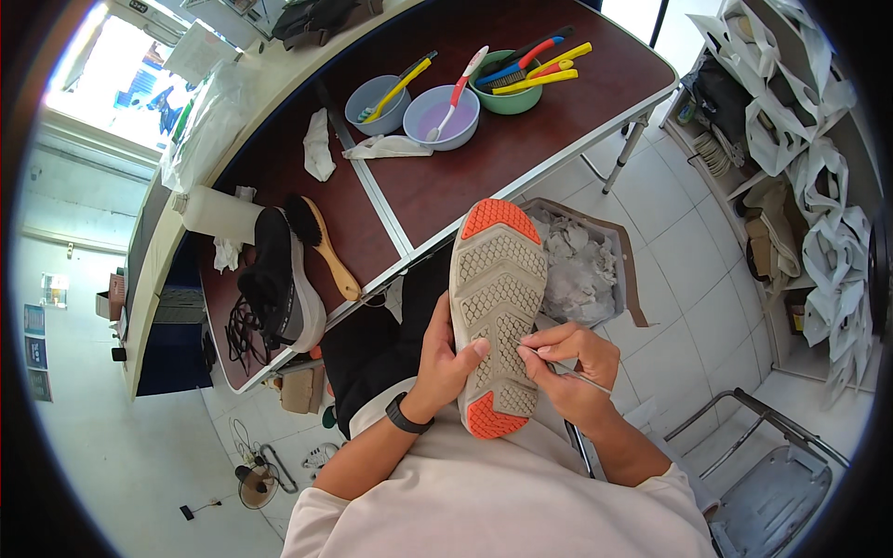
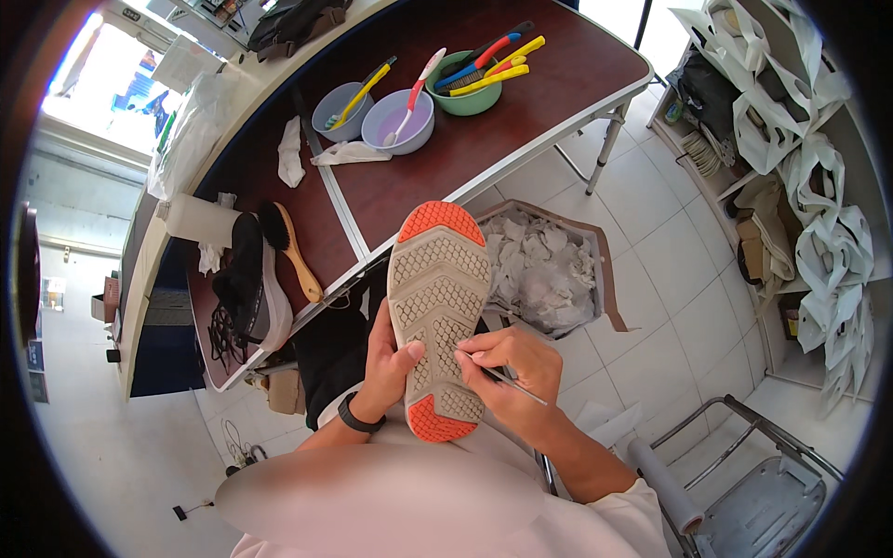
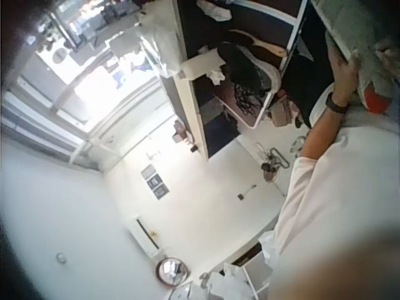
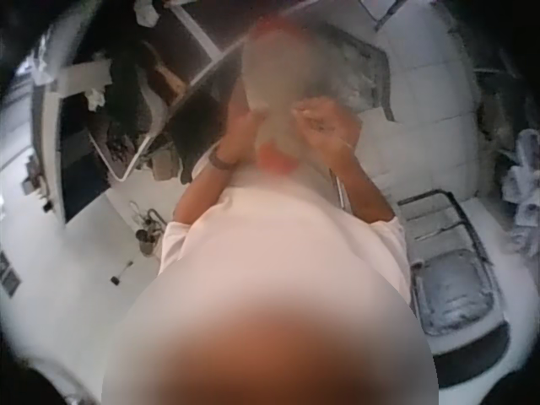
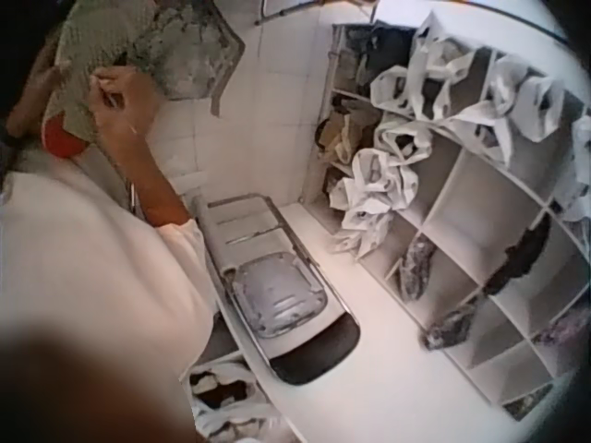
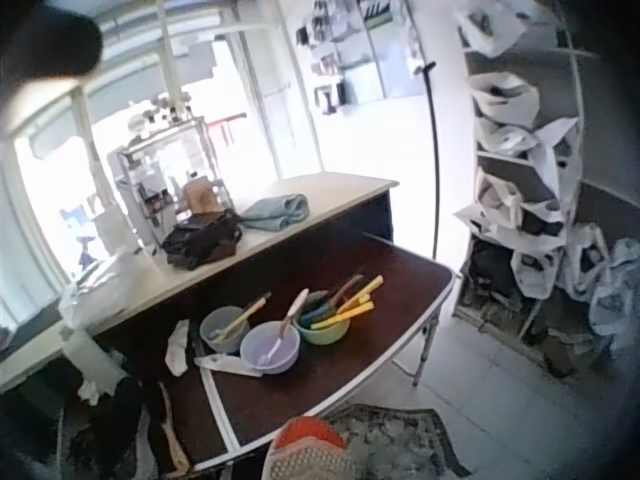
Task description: Cleaning and repairing the sole of a sneaker using a small picking tool.
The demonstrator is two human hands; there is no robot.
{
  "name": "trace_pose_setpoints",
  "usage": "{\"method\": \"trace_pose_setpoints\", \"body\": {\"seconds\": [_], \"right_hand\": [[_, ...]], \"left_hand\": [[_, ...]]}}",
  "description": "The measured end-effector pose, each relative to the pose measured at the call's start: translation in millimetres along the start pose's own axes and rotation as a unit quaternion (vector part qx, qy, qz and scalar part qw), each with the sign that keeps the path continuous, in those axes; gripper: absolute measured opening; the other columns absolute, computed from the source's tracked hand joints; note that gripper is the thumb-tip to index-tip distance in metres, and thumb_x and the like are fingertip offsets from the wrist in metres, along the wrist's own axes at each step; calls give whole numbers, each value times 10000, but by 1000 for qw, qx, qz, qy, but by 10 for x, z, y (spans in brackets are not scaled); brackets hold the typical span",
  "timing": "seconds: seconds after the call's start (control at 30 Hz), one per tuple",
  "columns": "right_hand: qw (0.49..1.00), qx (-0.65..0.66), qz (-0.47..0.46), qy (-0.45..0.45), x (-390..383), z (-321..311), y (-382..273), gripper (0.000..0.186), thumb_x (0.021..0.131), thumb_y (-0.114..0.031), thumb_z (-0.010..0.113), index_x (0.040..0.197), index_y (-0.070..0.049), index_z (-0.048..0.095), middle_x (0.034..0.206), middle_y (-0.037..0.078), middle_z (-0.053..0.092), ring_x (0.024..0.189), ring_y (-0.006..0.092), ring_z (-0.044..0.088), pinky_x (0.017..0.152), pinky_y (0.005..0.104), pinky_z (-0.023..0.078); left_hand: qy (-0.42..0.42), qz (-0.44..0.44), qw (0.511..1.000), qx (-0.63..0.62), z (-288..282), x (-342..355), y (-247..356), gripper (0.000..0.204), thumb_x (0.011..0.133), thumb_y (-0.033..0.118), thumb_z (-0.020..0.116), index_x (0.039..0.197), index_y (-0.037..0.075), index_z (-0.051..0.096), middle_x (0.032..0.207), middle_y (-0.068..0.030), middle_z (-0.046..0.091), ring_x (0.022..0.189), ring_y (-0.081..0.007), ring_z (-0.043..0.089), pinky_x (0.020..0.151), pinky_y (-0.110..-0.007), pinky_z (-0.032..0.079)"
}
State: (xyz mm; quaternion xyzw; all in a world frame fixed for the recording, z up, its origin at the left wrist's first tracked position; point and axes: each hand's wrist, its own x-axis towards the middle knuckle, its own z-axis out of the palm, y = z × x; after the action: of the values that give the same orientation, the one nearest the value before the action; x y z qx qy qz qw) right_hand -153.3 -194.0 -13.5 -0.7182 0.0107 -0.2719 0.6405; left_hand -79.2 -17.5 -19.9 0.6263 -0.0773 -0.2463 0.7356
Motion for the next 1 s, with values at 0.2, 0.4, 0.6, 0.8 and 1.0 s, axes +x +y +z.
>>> {"method": "trace_pose_setpoints", "body": {"seconds": [0.2, 0.4, 0.6, 0.8, 1.0], "right_hand": [[995, -67, -78, -6, 32, 9, -38, 303, 738, 97, 815, 809, -53, 561, 887, 126, 738, 751, 225, 732, 624, 298, 576], [982, -128, -142, -5, 16, 42, -8, 316, 716, 126, 803, 812, -38, 550, 904, 125, 728, 742, 255, 723, 610, 309, 579], [982, -130, -133, 24, 11, 119, 42, 302, 713, 114, 802, 786, -40, 552, 906, 113, 731, 716, 251, 706, 584, 307, 556], [992, -75, -91, 47, -22, 143, 48, 310, 717, 93, 814, 774, -48, 543, 880, 118, 730, 685, 229, 700, 563, 299, 546], [990, -89, -100, 42, -35, 171, 57, 305, 713, 108, 802, 773, -45, 546, 895, 117, 724, 681, 229, 693, 553, 300, 541]], "left_hand": [[-5, -1, 1000, -5, -13, -30, -8, 785, 848, 237, 729, 1472, -39, 340, 1391, -156, 515, 1289, -208, 502, 1098, -354, 396], [-27, 4, 1000, 8, -13, -18, -17, 791, 858, 221, 730, 1483, -35, 320, 1397, -151, 507, 1293, -209, 499, 1100, -353, 395], [-13, 8, 1000, 20, -18, -2, -39, 803, 857, 208, 728, 1495, -35, 304, 1405, -157, 503, 1289, -215, 504, 1097, -356, 400], [-6, 8, 1000, -5, -28, -27, -92, 793, 857, 223, 724, 1487, -33, 317, 1395, -159, 510, 1282, -219, 511, 1089, -363, 410], [-4, 18, 1000, 1, -29, -24, -91, 781, 861, 225, 718, 1484, -31, 322, 1390, -157, 514, 1278, -219, 513, 1085, -362, 413]]}}
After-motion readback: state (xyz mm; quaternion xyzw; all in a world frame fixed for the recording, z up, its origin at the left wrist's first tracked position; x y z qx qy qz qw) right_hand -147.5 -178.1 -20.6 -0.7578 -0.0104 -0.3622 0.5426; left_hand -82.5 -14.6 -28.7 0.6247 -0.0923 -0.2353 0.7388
